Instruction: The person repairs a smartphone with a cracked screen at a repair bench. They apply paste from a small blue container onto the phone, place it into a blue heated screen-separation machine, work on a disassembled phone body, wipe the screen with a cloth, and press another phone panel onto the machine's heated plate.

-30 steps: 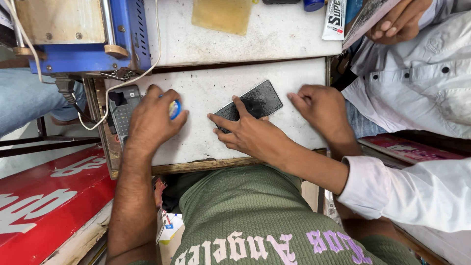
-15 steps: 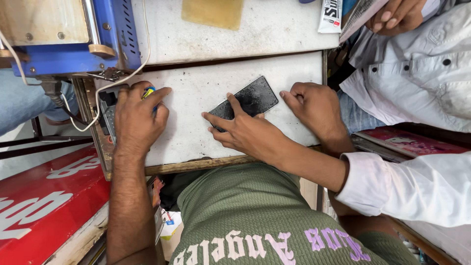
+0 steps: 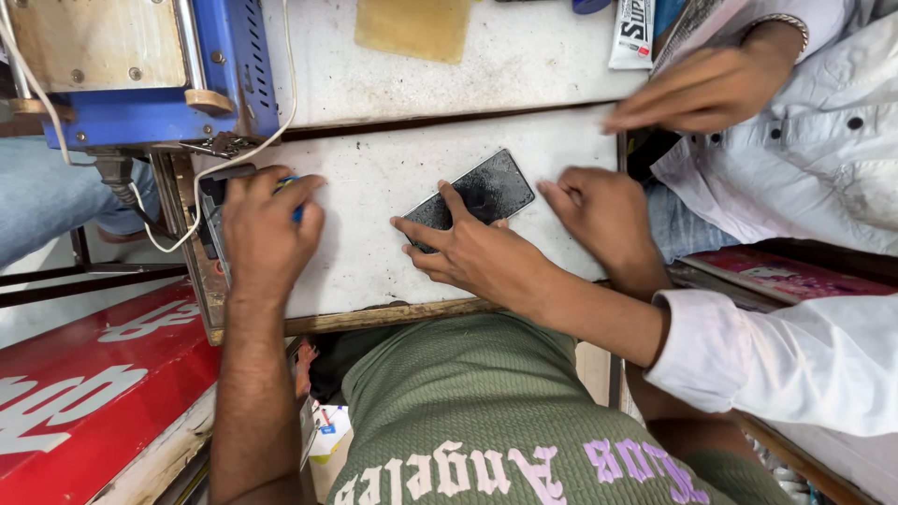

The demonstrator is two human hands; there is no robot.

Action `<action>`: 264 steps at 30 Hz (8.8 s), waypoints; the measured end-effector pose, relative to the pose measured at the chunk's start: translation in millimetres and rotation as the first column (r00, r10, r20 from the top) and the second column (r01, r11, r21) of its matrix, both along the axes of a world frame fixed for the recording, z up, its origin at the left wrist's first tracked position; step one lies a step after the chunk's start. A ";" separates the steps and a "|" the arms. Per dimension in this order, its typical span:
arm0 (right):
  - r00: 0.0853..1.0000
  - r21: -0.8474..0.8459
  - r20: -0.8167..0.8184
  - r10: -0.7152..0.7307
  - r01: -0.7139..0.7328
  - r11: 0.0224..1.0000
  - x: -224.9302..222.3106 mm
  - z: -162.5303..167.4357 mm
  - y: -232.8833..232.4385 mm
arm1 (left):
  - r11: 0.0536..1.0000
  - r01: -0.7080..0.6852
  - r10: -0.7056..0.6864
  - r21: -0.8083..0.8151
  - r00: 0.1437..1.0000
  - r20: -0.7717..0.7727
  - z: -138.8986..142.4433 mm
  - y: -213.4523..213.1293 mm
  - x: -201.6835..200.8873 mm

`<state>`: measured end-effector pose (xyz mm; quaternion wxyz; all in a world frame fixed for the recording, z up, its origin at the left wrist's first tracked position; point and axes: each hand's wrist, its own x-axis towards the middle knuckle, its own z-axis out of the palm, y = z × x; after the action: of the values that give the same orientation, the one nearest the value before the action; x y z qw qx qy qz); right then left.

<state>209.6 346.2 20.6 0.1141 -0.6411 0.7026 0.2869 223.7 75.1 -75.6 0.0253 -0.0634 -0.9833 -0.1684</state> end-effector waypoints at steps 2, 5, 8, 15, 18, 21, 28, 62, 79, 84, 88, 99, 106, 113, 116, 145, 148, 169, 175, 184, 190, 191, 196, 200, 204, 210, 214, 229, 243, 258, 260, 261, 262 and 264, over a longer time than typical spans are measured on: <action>0.999 -0.008 -0.035 0.009 -0.010 1.000 -0.2 -1.7 0.1 | 1.000 -0.030 0.030 0.004 0.999 0.026 1.8 -7.8 3.0; 0.999 -0.014 -0.044 0.023 -0.023 1.000 -0.9 -4.3 0.8 | 0.998 0.056 -0.054 0.020 0.997 -0.053 -4.1 16.9 -9.6; 1.000 -0.044 0.015 -0.026 0.027 0.999 -1.4 -4.6 1.7 | 0.970 0.214 -0.209 0.118 0.976 -0.056 -11.5 55.5 -29.7; 1.000 0.004 0.025 -0.014 0.014 1.000 0.9 -2.6 -0.1 | 0.979 0.195 -0.195 0.066 0.981 0.001 -3.8 41.0 -21.4; 0.999 -0.054 -0.036 -0.027 0.025 0.998 1.3 -3.9 -0.9 | 0.998 0.053 -0.054 0.018 0.993 0.103 6.8 3.6 -10.9; 0.997 -0.061 0.038 -0.064 0.066 0.996 2.5 -4.7 -1.1 | 0.992 0.005 -0.017 0.126 0.995 0.095 9.4 -0.3 -10.7; 0.990 -0.098 0.093 -0.104 0.113 0.989 10.9 -4.1 -0.7 | 0.913 0.180 -0.231 0.367 0.968 0.099 6.3 58.9 -41.3; 0.999 -0.008 -0.028 -0.041 0.040 0.999 12.9 -1.6 -0.7 | 0.948 -0.318 0.300 0.006 0.901 0.314 12.2 0.3 -18.1; 0.963 0.012 -0.262 0.065 -0.064 0.998 30.8 -15.4 -9.0 | 0.932 -0.338 0.359 -0.132 0.810 0.464 22.8 -6.0 -19.5; 0.985 -0.220 -0.158 -0.073 0.037 0.975 35.8 -26.5 -9.1 | 0.967 -0.255 0.232 -0.013 0.857 0.460 30.9 16.4 -24.2; 0.970 -0.305 -0.223 -0.093 0.021 0.952 39.1 -27.4 -5.7 | 0.908 -0.248 -0.007 0.338 0.798 0.603 25.6 43.5 -47.4; 0.964 -0.044 -0.249 0.090 -0.104 0.994 31.9 -13.0 -9.7 | 0.683 -0.420 -0.007 0.597 0.814 0.581 4.7 -38.1 -12.9; 0.954 0.025 -0.242 0.175 -0.174 0.984 31.9 -9.5 -10.8 | 0.776 -0.516 0.387 0.362 0.843 0.373 -1.1 -78.1 12.0; 0.959 -0.042 -0.264 0.106 -0.121 0.992 34.1 -10.0 -9.5 | 0.577 -0.610 0.389 0.544 0.790 0.474 7.2 -105.3 23.0; 0.968 -0.024 -0.226 0.113 -0.121 0.992 35.7 -10.3 -10.4 | 0.662 -0.594 0.319 0.457 0.775 0.545 13.3 -87.7 17.9; 0.947 0.064 -0.296 0.122 -0.108 0.992 33.7 -8.2 -9.0 | 0.801 -0.595 0.579 -0.065 0.742 0.338 8.8 -89.0 46.5; 0.957 0.115 -0.236 0.168 -0.144 0.983 31.4 -7.4 -9.7 | 0.723 -0.685 0.679 -0.085 0.728 -0.090 23.1 -119.8 63.4; 0.951 0.099 -0.260 0.168 -0.147 0.984 35.0 -12.2 -5.9 | 0.932 -0.336 0.282 0.135 0.908 0.310 40.5 4.5 28.7; 0.961 0.114 -0.216 0.175 -0.153 0.982 33.3 -9.3 -6.3 | 0.929 -0.338 0.266 0.149 0.893 0.364 31.2 8.8 22.8; 0.948 0.079 -0.288 0.134 -0.116 0.990 36.8 -26.7 -1.2 | 0.953 -0.256 0.178 0.161 0.905 0.386 17.9 17.3 17.0; 0.958 0.012 -0.277 0.074 -0.074 0.997 29.8 -12.6 2.6 | 0.946 -0.223 0.140 0.235 0.936 0.324 22.1 27.6 10.1; 0.955 0.016 -0.285 0.085 -0.084 0.996 28.7 -11.3 2.2 | 0.947 -0.220 0.134 0.236 0.934 0.332 23.4 30.3 9.4; 0.911 0.062 -0.375 0.173 -0.161 0.985 31.4 -37.1 17.9 | 0.940 -0.213 0.107 0.265 0.926 0.362 31.0 40.8 10.8; 0.676 0.201 -0.616 0.403 -0.360 0.911 27.2 -40.9 44.9 | 0.916 -0.209 0.095 0.342 0.942 0.321 31.9 39.2 17.4; 0.905 -0.176 -0.391 0.169 -0.254 0.951 -48.9 7.2 58.1 | 0.896 -0.213 0.092 0.389 0.947 0.307 24.5 40.9 22.1; 0.814 -0.696 0.400 -0.421 0.569 0.438 -90.8 -46.2 131.6 | 0.865 -0.156 0.028 0.477 0.964 0.264 19.7 51.7 18.9; 0.281 -0.738 0.512 -0.811 0.628 -0.249 -1.9 -130.6 218.3 | 0.856 -0.165 0.005 0.490 0.950 0.312 21.0 58.3 15.7; -0.135 -0.374 0.748 -0.650 0.724 -0.580 18.0 -142.2 244.4 | 0.841 -0.283 0.044 0.462 0.886 0.462 17.7 51.7 28.7; 0.189 -0.677 0.613 -0.767 0.627 -0.386 57.2 -94.2 206.3 | 0.775 -0.146 -0.110 0.615 0.927 0.359 19.2 53.0 20.6; 0.064 -0.263 0.824 -0.563 0.923 -0.281 82.1 -48.0 83.6 | 0.826 0.075 -0.271 0.558 0.922 0.277 17.8 89.8 22.2; 0.073 -0.288 0.788 -0.612 0.922 -0.260 76.1 -46.4 84.2 | 0.819 0.099 -0.276 0.565 0.932 0.237 17.3 90.5 24.2; 0.077 -0.310 0.740 -0.668 0.921 -0.237 73.9 -45.8 85.6 | 0.815 0.112 -0.278 0.569 0.936 0.214 17.2 90.3 24.5; 0.081 -0.329 0.688 -0.721 0.920 -0.211 72.7 -45.6 86.8 | 0.811 0.090 -0.267 0.579 0.936 0.229 17.5 89.5 25.1; 0.133 -0.378 0.705 -0.697 0.902 -0.210 72.3 -44.7 90.0 | 0.800 0.045 -0.247 0.599 0.934 0.260 19.7 87.5 26.6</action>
<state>281.9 436.2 -24.1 0.0635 -0.0240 0.9588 -0.2758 250.3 162.6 -55.8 -0.1320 -0.1004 -0.8663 -0.4713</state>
